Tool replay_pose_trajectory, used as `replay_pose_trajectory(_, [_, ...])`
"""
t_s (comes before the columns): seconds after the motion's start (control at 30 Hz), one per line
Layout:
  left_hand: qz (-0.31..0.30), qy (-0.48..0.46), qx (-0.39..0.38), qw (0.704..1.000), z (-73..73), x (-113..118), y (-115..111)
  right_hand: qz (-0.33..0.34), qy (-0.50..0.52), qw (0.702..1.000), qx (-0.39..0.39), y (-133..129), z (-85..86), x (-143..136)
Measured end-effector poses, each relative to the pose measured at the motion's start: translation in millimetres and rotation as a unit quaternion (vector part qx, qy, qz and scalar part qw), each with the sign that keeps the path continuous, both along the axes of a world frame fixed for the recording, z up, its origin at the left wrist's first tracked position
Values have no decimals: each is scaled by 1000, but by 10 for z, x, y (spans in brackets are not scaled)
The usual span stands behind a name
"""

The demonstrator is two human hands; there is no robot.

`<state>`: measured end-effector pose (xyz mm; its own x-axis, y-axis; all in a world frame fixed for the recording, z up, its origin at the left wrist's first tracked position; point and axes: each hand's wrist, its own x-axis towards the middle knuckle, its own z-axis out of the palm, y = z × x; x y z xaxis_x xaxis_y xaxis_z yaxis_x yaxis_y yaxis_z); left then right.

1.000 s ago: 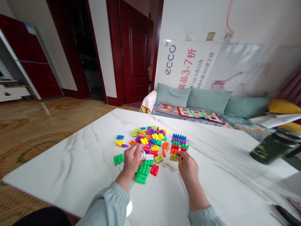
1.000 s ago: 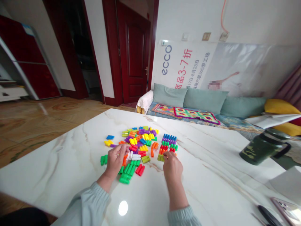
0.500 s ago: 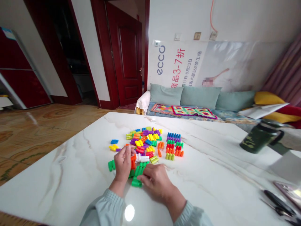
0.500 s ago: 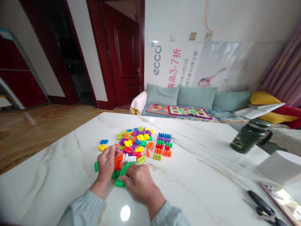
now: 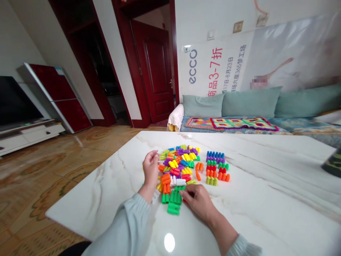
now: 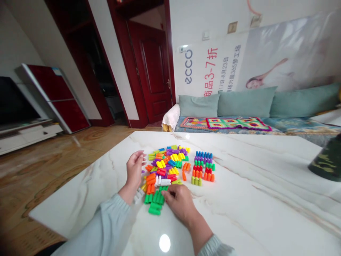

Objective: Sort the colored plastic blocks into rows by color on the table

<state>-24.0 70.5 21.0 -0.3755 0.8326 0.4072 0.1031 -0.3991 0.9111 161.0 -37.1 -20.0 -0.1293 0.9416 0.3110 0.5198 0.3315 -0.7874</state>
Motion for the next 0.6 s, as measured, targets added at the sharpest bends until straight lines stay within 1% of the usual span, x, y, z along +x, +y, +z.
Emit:
replay_pose_trajectory(0.03, [-10, 77, 2, 997, 64, -28, 136, -1, -1, 1000, -3, 1, 0, -4])
replay_pose_trajectory(0.07, [-20, 185, 3, 982, 125, -57, 278, -2, -3, 1000, -7, 3, 2, -7])
replay_pose_trajectory(0.17, [-62, 298, -5, 953, 250, -113, 666, -3, -11, 1000, -22, 9, 13, -13])
replay_pose_trajectory(0.27, [-93, 372, -16, 923, 278, -68, 927, -7, -14, 999, -35, 10, 24, -17])
replay_pose_trajectory(0.37, [-117, 430, -32, 895, 238, 125, 1103, -12, -15, 999, -45, 3, 27, -16])
replay_pose_trajectory(0.47, [-146, 465, -50, 871, 159, 429, 1272, -17, -12, 998, -51, -10, 16, -14])
replay_pose_trajectory(0.6, [-177, 489, -80, 851, 32, 825, 1533, -21, 3, 998, -64, -31, 18, -19])
